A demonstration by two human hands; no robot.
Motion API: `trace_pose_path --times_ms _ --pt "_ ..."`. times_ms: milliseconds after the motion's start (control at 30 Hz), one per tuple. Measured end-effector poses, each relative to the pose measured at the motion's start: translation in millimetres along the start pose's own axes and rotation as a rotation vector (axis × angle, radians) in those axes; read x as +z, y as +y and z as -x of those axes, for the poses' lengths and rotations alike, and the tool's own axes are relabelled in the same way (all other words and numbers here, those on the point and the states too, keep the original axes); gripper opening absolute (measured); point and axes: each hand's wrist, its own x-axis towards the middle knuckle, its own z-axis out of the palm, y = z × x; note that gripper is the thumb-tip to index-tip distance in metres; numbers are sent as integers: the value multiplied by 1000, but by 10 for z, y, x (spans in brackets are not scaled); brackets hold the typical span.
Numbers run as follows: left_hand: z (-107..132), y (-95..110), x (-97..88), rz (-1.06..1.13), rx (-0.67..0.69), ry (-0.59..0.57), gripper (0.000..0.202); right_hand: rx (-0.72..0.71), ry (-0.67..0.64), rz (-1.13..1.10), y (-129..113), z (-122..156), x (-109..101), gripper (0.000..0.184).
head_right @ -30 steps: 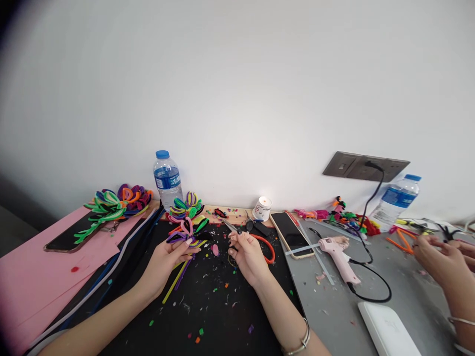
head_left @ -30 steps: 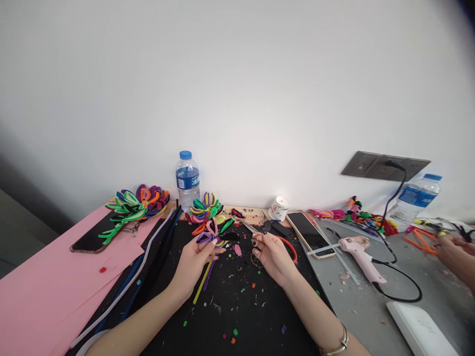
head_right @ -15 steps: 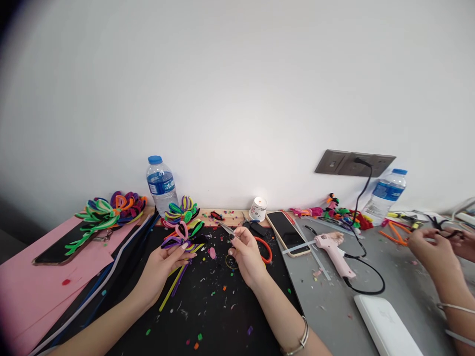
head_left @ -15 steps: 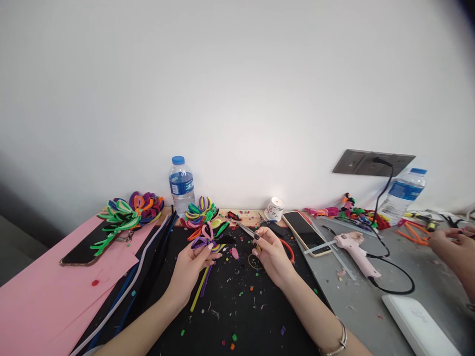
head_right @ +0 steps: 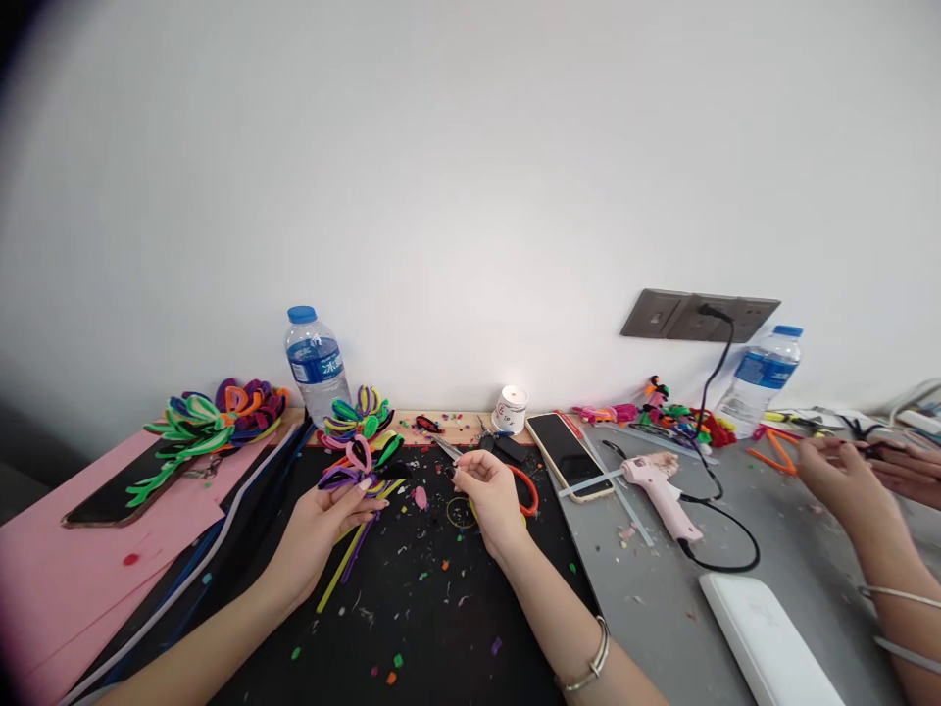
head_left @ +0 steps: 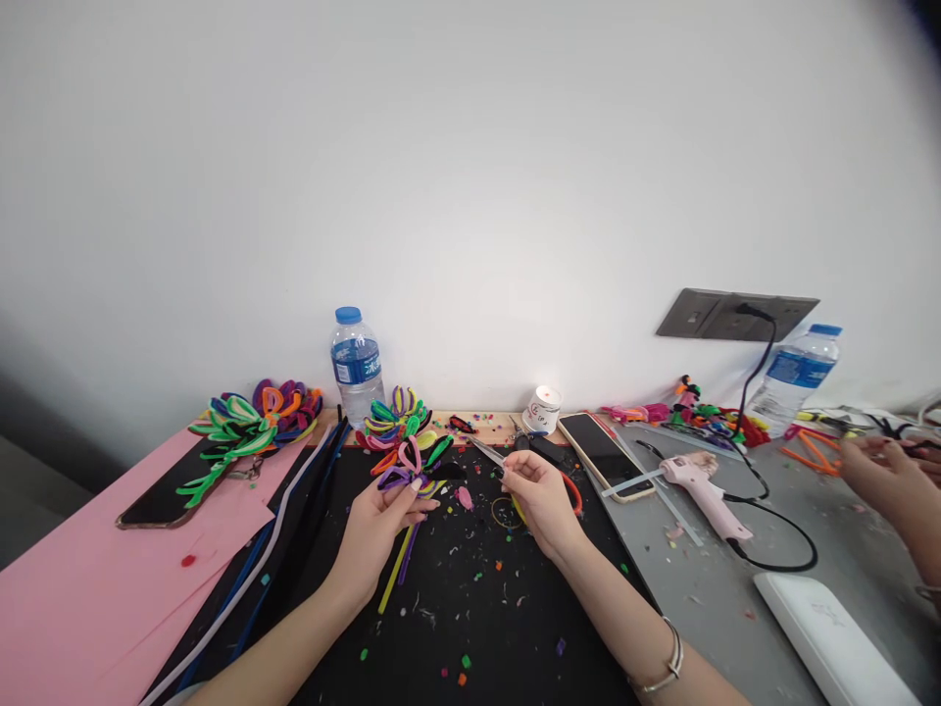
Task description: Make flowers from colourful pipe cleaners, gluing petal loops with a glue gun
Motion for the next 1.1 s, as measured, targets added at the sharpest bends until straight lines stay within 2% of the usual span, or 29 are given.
trace_pose_path --times_ms 133,267,400,500,633,733,933,1100 --pt "-9 -6 -3 13 2 -4 31 19 0 32 27 -20 -27 16" --pt "-11 -27 5 35 6 -25 28 18 -61 90 18 3 -15 19" --pt "27 -35 45 -6 -21 -99 30 -104 -171 319 -34 108 46 17" --pt "69 -27 81 -57 -40 -178 35 -188 -302 504 -55 191 79 13" --pt "97 -19 102 -80 -46 -211 37 -270 -425 537 -49 232 67 19" --pt "94 -22 102 -79 -46 -202 38 -313 -450 575 -39 236 56 22" --pt "101 -40 100 -106 -48 -316 34 -442 -450 909 -27 277 134 11" --pt "121 -22 111 -114 -66 -349 35 -491 -452 969 -37 291 159 16"
